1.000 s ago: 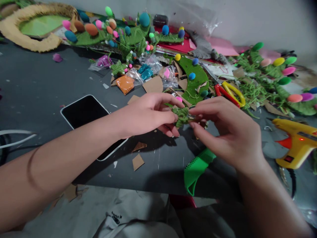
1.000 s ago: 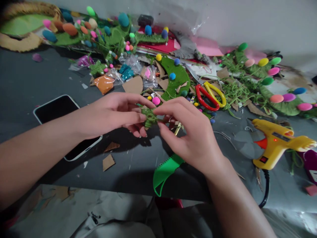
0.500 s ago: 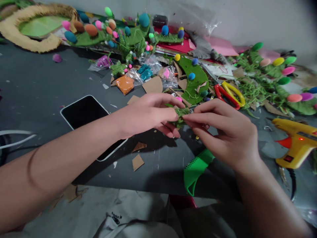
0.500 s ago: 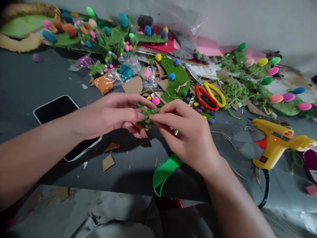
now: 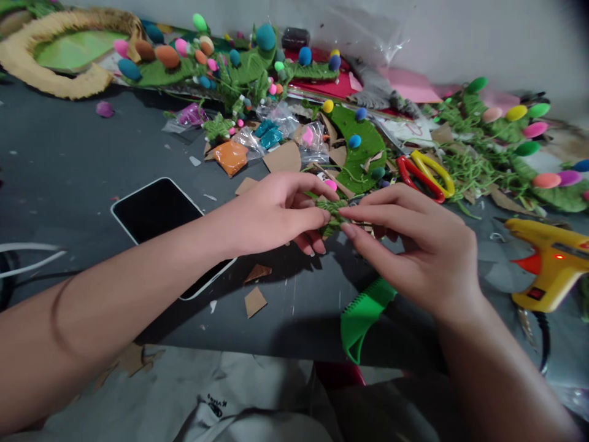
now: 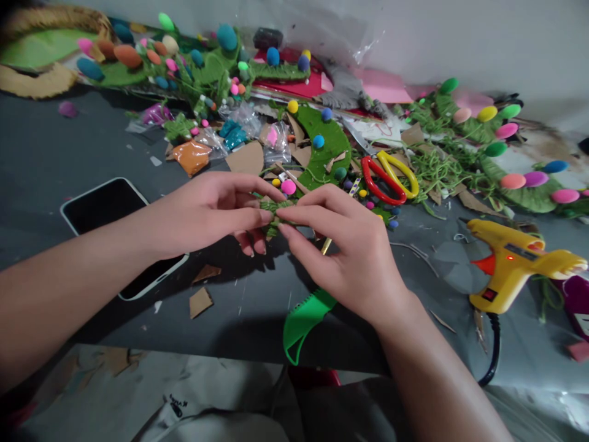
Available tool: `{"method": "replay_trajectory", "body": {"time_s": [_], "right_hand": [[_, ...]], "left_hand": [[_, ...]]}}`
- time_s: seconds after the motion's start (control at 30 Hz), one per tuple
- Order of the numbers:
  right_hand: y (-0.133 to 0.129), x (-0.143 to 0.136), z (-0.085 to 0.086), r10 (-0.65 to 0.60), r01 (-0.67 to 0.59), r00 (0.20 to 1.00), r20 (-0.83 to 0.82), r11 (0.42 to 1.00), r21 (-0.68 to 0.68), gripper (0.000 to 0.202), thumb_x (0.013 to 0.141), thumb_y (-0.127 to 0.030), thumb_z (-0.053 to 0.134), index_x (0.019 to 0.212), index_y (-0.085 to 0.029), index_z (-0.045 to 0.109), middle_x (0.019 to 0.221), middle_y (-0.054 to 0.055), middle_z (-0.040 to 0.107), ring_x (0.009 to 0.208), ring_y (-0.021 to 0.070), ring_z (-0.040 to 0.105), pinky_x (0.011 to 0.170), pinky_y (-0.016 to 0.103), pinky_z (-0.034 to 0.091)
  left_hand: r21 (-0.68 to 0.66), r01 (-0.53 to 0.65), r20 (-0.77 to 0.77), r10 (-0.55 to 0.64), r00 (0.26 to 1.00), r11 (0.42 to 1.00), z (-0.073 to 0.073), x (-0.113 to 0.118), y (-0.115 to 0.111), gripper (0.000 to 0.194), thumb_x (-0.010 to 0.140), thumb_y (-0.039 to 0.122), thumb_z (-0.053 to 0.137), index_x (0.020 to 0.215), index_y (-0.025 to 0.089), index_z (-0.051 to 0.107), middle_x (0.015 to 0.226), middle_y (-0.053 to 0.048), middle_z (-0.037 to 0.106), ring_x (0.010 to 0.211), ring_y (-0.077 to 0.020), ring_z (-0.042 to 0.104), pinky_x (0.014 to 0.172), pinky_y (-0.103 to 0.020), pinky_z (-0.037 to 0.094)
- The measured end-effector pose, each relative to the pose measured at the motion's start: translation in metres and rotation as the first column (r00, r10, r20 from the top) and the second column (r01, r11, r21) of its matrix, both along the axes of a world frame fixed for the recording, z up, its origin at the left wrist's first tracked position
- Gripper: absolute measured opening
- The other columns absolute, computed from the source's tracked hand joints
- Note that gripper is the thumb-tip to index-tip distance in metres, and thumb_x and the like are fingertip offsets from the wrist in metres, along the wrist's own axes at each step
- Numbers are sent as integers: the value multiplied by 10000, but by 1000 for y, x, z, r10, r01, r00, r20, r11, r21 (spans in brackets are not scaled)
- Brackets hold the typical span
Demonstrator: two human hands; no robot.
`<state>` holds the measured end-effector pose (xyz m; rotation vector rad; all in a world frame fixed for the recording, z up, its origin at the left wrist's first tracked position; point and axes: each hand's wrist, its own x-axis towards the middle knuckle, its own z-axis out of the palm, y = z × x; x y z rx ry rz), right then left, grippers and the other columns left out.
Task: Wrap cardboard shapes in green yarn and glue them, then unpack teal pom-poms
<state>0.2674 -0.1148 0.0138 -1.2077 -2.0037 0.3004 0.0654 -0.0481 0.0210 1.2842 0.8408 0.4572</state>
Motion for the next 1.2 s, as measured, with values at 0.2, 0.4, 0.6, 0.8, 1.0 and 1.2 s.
{"method": "replay_trajectory", "body": {"time_s": [0.2,0.4,0.6,0.8,1.0,1.2], "right_hand": [[2,-1,-3,24,-24,1000,-7,1000,-4,221,889,-150,707,1054,-265,799,970,60,716,819,182,682,689,327,570],[1,-1,-4,37,-37,999,0,999,1,217,902,-141,692,1059,-246,798,977,62,700,828,168,671,701,311,565],[1,-2,-3,38,-38,999,-9,999,-7,217,895,-110,686,1052,-210,796,980,60,705,843,161,671,699,298,550],[1,-2,-1,51,-52,998,-23,998,-40,243,900,-95,672,1072,-224,785,1008,58,710,882,168,684,722,300,554],[2,-1,-2,3,-3,1000,-11,1000,-16,200,876,-125,720,1042,-220,778,998,57,717,848,164,683,690,294,554],[2,1,-4,56,-60,997,56,996,60,220,877,-100,699,1049,-202,790,1006,83,699,868,169,679,738,307,567]], "left_hand": [[8,26,16,-27,1000,1000,0,-1,-1,191,901,159,635,1091,178,640,626,24,683,589,-166,732,552,-246,587],[51,51,11,-51,999,997,2,-3,-2,298,835,116,660,1130,147,631,647,22,698,604,-167,733,562,-243,591],[117,76,-43,-71,997,990,-1,-3,-1,336,832,101,651,1155,188,623,633,39,695,621,-178,743,591,-274,604],[137,61,-43,-55,998,989,-2,-3,-1,330,836,81,655,1151,175,625,643,31,691,611,-166,736,555,-255,604],[129,56,-29,-53,998,990,-1,-4,1,275,853,79,649,1108,182,641,675,28,696,606,-155,736,535,-242,606],[82,62,-12,-61,998,995,1,-4,1,288,865,65,648,1129,179,639,662,38,704,624,-157,753,574,-242,627]]}}
